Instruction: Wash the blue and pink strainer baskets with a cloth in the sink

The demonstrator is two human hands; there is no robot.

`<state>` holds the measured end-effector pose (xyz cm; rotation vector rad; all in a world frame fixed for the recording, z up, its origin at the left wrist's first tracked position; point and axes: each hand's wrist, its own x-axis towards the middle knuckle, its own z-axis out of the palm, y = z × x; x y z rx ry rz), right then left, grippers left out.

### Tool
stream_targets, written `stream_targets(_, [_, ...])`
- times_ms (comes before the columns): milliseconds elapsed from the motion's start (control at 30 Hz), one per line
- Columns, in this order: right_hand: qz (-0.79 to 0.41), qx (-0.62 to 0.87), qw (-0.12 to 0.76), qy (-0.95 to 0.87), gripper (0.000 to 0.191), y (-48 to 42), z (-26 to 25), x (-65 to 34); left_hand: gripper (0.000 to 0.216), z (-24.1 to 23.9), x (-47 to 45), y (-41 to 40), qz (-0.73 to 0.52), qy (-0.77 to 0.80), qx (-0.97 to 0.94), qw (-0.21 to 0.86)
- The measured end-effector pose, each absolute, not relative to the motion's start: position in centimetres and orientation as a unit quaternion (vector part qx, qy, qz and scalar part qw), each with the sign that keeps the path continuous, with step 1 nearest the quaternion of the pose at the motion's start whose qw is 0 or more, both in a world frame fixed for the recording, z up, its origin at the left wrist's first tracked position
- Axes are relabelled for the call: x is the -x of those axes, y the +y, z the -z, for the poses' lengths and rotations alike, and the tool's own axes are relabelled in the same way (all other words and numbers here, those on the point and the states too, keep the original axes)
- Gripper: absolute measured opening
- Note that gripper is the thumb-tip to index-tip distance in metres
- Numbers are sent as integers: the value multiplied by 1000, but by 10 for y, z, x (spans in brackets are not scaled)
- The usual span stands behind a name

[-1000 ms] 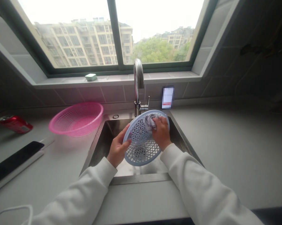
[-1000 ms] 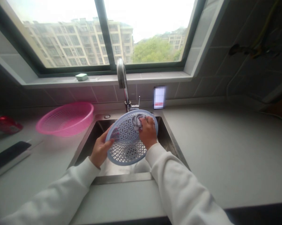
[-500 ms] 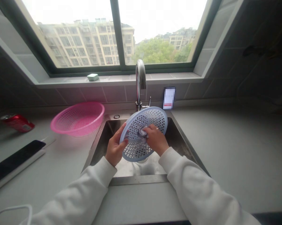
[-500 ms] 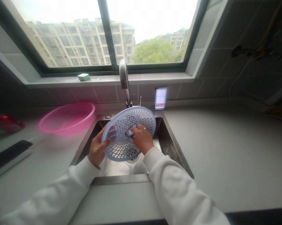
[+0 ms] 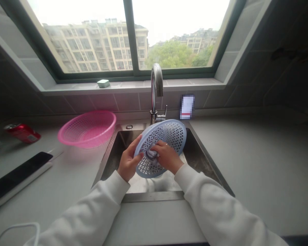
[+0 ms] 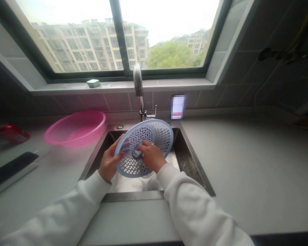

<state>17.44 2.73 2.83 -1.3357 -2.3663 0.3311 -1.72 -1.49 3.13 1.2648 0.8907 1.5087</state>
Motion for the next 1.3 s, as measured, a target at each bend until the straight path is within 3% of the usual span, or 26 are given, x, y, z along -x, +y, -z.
stream_targets(133, [-49,588,284,-756,39,40,-35,-193,71,-31,14,-12,-598,365,-523,485])
stream_targets(233, [-37,526,333,-781,40,33,-35,-185,64,-32,6,-13,-579,354,-559,475])
stream_targets(333, [-77,405,296,-862,37,25,-29,-173,61,-30,6,-14,-583,353,-563,468])
stream_targets(433, [-101,442,247,-856,33,29,-26,-176,69,-29,12,-12,-589,360,-540,482])
stream_targets(567, [-55,543,291,-786,35,39,-30,-186,71,-29,14,-10,-584,360,-555,470])
stream_targets(667, [-40,482,316,-816,33,32,-31,-177,64,-30,11,-11,-580,356,-588,438])
stream_targets(767, [-83,405,250,-875,33,22,-29,-167,62,-30,12,-13,-569,358,-592,444])
stream_targets(900, [-112,515,167,-834,31,29,-28,-179,67,-29,19,-13,-578,359,-584,443])
stream_targets(1033, [-64,591,253,-764,36,39,-33,-193,64,-27,18,-11,-555,369,-609,431])
stream_targets(1133, [-71,500,296,-811,40,32,-33,-183,61,-24,13,-10,-543,365,-620,433])
stream_targets(1233, [-123,413,233,-872,37,24,-27,-171,61,-21,13,-9,-544,371,-611,440])
stream_targets(1300, [-138,465,175,-857,35,26,-25,-174,66,-19,15,-7,-551,378,-592,452])
